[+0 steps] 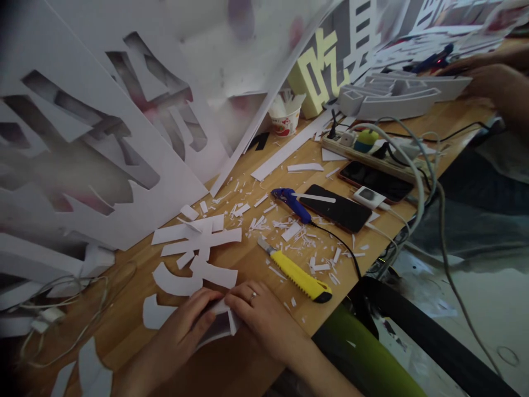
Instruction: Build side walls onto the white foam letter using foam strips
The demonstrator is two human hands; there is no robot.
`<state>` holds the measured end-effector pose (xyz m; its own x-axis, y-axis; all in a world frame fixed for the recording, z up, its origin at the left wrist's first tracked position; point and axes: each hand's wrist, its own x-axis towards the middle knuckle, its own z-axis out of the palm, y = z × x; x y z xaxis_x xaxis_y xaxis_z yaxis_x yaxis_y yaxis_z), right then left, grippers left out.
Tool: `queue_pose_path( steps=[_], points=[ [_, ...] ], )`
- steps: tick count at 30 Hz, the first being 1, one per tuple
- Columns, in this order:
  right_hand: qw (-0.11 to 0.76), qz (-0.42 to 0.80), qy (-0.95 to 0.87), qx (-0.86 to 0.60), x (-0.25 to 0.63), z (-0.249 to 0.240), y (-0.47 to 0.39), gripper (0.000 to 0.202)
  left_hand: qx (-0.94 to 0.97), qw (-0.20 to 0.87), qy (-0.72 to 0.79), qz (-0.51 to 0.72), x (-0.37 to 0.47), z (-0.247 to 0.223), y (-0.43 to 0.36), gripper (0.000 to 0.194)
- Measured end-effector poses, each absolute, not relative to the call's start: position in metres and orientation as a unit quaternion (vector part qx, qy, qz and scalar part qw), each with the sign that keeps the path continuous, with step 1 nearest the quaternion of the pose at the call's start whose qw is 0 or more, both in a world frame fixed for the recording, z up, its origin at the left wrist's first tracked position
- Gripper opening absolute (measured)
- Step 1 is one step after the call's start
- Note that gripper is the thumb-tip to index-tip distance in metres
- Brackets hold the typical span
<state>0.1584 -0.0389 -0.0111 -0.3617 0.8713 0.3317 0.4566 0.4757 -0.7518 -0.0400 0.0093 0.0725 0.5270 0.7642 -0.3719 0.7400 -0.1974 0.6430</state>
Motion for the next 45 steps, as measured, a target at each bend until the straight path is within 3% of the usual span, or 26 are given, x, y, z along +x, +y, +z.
queue_pose_path(
  steps=[13, 19, 26, 34, 41, 45],
  points=[
    [0.362, 0.256, -0.766, -0.466, 0.157, -0.012, -0.041, 0.044, 0.808, 0.37, 0.458, 0.026, -0.028, 0.06, 0.016, 0.062],
    [0.343, 0.27, -0.767, -0.47, 0.157, -0.011, -0.039, 0.045, 0.806, 0.365, 0.466, 0.031, -0.03, 0.057, 0.013, 0.062],
    [0.36, 0.302, -0.758, -0.453, 0.16, -0.01, -0.038, 0.055, 0.78, 0.421, 0.463, 0.0, -0.029, 0.067, 0.02, 0.045],
    [0.371, 0.304, -0.757, -0.444, 0.163, -0.006, -0.037, 0.044, 0.766, 0.425, 0.482, -0.034, -0.019, 0.071, 0.025, 0.036],
    [0.378, 0.289, -0.748, -0.462, 0.157, -0.012, -0.04, 0.056, 0.764, 0.406, 0.501, -0.014, -0.016, 0.067, 0.027, 0.037],
    [0.398, 0.33, -0.694, -0.5, 0.157, -0.014, -0.042, 0.066, 0.746, 0.421, 0.516, 0.002, -0.036, 0.075, 0.046, 0.05]
  ],
)
